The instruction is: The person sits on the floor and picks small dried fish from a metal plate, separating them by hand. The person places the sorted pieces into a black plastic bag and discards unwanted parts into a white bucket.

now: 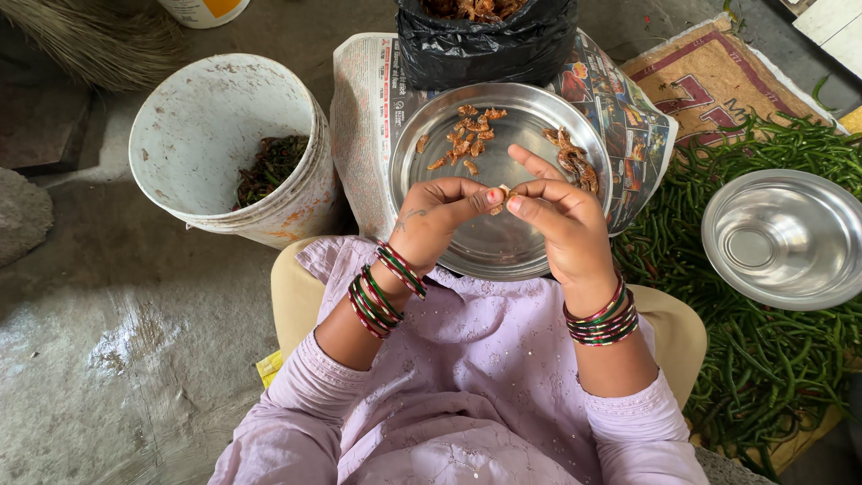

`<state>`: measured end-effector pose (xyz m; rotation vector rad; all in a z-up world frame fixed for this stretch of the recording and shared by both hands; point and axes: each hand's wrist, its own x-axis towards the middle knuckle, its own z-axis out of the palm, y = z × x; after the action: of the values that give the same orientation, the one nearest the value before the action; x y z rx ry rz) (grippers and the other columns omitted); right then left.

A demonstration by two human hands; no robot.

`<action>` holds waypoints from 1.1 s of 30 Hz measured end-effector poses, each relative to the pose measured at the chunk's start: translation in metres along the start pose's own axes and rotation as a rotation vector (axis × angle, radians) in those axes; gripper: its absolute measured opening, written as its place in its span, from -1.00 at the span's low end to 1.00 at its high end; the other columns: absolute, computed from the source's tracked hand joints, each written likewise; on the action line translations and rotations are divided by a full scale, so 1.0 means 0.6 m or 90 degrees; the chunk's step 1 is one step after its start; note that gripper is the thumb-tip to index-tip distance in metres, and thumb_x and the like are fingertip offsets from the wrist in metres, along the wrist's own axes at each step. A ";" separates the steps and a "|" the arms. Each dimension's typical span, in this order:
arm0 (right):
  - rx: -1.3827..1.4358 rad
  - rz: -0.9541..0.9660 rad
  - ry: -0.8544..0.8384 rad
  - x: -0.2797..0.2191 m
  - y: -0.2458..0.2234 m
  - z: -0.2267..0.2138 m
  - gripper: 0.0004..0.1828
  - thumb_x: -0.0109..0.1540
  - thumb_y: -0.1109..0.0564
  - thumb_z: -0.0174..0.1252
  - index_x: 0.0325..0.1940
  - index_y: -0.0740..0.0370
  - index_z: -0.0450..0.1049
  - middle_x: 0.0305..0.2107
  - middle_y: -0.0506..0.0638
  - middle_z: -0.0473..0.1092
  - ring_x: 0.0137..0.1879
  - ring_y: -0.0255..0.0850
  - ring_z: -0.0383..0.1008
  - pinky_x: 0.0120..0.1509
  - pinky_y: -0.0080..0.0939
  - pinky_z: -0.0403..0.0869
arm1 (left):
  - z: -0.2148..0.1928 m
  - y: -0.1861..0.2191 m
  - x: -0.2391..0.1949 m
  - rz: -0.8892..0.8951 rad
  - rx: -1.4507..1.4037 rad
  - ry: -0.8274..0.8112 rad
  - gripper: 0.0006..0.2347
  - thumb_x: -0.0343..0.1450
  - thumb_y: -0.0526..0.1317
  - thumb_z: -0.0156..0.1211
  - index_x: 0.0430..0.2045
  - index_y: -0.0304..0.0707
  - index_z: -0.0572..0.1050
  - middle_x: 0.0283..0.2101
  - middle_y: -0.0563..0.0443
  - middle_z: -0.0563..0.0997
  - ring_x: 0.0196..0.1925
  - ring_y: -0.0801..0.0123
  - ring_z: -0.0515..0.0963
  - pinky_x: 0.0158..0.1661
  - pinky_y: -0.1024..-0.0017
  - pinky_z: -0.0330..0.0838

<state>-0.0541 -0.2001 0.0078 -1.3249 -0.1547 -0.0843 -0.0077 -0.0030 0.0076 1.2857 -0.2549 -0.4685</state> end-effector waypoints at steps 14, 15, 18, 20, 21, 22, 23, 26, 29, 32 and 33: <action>-0.067 -0.026 0.000 -0.001 0.017 0.001 -0.89 0.22 0.37 0.15 -0.20 0.40 0.56 0.33 0.11 0.26 0.10 -0.35 0.41 0.20 -0.34 0.40 | -0.001 0.003 -0.004 0.019 0.120 0.000 -0.83 0.40 -0.22 0.34 -0.36 -0.42 0.67 -0.35 0.04 0.71 -0.27 0.57 0.59 -0.16 0.54 0.46; -0.075 -0.024 -0.007 -0.001 0.015 0.000 -0.89 0.22 0.37 0.14 -0.20 0.39 0.56 0.33 0.10 0.27 0.11 -0.35 0.38 0.19 -0.34 0.37 | -0.003 0.001 -0.002 0.003 0.093 -0.013 -0.82 0.40 -0.22 0.33 -0.36 -0.43 0.66 -0.35 0.04 0.71 -0.26 0.56 0.60 -0.15 0.54 0.46; -0.110 -0.067 -0.031 -0.003 0.012 -0.004 -0.90 0.21 0.36 0.14 -0.22 0.38 0.54 0.31 0.12 0.28 0.33 -0.30 0.31 0.37 -0.30 0.32 | -0.012 -0.004 0.005 -0.030 0.032 -0.064 -0.81 0.43 -0.21 0.30 -0.36 -0.44 0.65 -0.33 0.03 0.70 -0.24 0.53 0.60 -0.11 0.53 0.45; -0.151 -0.072 -0.002 -0.004 0.010 -0.010 -0.93 0.20 0.36 0.15 -0.25 0.36 0.53 0.31 0.11 0.29 0.25 -0.28 0.30 0.28 -0.29 0.32 | -0.020 -0.006 0.007 -0.046 0.056 -0.046 -0.79 0.42 -0.19 0.32 -0.36 -0.45 0.65 -0.34 0.03 0.69 -0.24 0.53 0.60 -0.12 0.53 0.44; -0.172 -0.075 0.014 -0.004 0.009 -0.015 -0.94 0.20 0.36 0.16 -0.27 0.36 0.52 0.30 0.11 0.30 0.22 -0.28 0.30 0.23 -0.28 0.32 | -0.023 -0.007 0.009 -0.054 0.068 -0.038 -0.79 0.41 -0.18 0.33 -0.36 -0.46 0.66 -0.34 0.02 0.69 -0.24 0.53 0.60 -0.12 0.53 0.44; -0.147 -0.086 0.034 -0.002 0.009 -0.020 -0.94 0.20 0.36 0.15 -0.26 0.36 0.52 0.29 0.11 0.30 0.25 -0.27 0.29 0.26 -0.28 0.32 | -0.027 -0.007 0.013 -0.012 0.085 -0.036 -0.79 0.42 -0.17 0.33 -0.35 -0.42 0.66 -0.32 0.03 0.71 -0.21 0.54 0.62 -0.09 0.54 0.46; -0.123 -0.096 0.055 0.002 0.009 -0.027 -0.93 0.20 0.37 0.14 -0.26 0.36 0.52 0.29 0.12 0.31 0.28 -0.27 0.28 0.28 -0.27 0.32 | -0.031 -0.005 0.020 0.029 0.103 -0.035 -0.80 0.42 -0.16 0.32 -0.34 -0.39 0.67 -0.30 0.04 0.72 -0.18 0.55 0.65 -0.05 0.55 0.49; -0.078 -0.139 0.106 0.009 0.006 -0.051 -0.93 0.23 0.39 0.12 -0.23 0.38 0.51 0.22 0.17 0.34 0.33 -0.21 0.31 0.42 -0.25 0.31 | -0.045 0.005 0.054 0.087 0.329 0.078 -0.83 0.42 -0.14 0.33 -0.35 -0.24 0.71 -0.33 0.06 0.74 -0.27 0.55 0.66 -0.17 0.51 0.50; -0.030 -0.150 0.142 0.011 -0.002 -0.071 -0.91 0.24 0.40 0.11 -0.21 0.41 0.51 0.18 0.19 0.36 0.30 -0.18 0.32 0.42 -0.22 0.30 | -0.051 0.023 0.106 0.070 0.442 0.189 -0.89 0.37 -0.18 0.38 -0.36 -0.17 0.71 -0.40 0.07 0.73 -0.37 0.49 0.66 -0.28 0.44 0.51; -0.007 -0.153 0.163 0.009 -0.008 -0.084 -0.91 0.24 0.39 0.11 -0.20 0.42 0.51 0.17 0.19 0.36 0.29 -0.17 0.32 0.42 -0.21 0.28 | -0.042 0.041 0.131 0.198 0.481 0.248 -0.84 0.38 -0.24 0.35 -0.19 -0.16 0.66 -0.36 0.06 0.72 -0.28 0.47 0.67 -0.19 0.44 0.52; -0.005 -0.156 0.168 0.008 -0.009 -0.088 -0.90 0.24 0.39 0.11 -0.20 0.42 0.52 0.16 0.19 0.37 0.30 -0.17 0.32 0.43 -0.21 0.27 | -0.033 0.051 0.128 0.270 0.498 0.264 -0.80 0.41 -0.25 0.33 -0.11 -0.16 0.63 -0.33 0.05 0.72 -0.22 0.47 0.67 -0.13 0.45 0.53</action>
<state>-0.0468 -0.2524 0.0017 -1.2849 -0.0912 -0.4648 0.0745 -0.0159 0.0258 1.9875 -0.3647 0.3061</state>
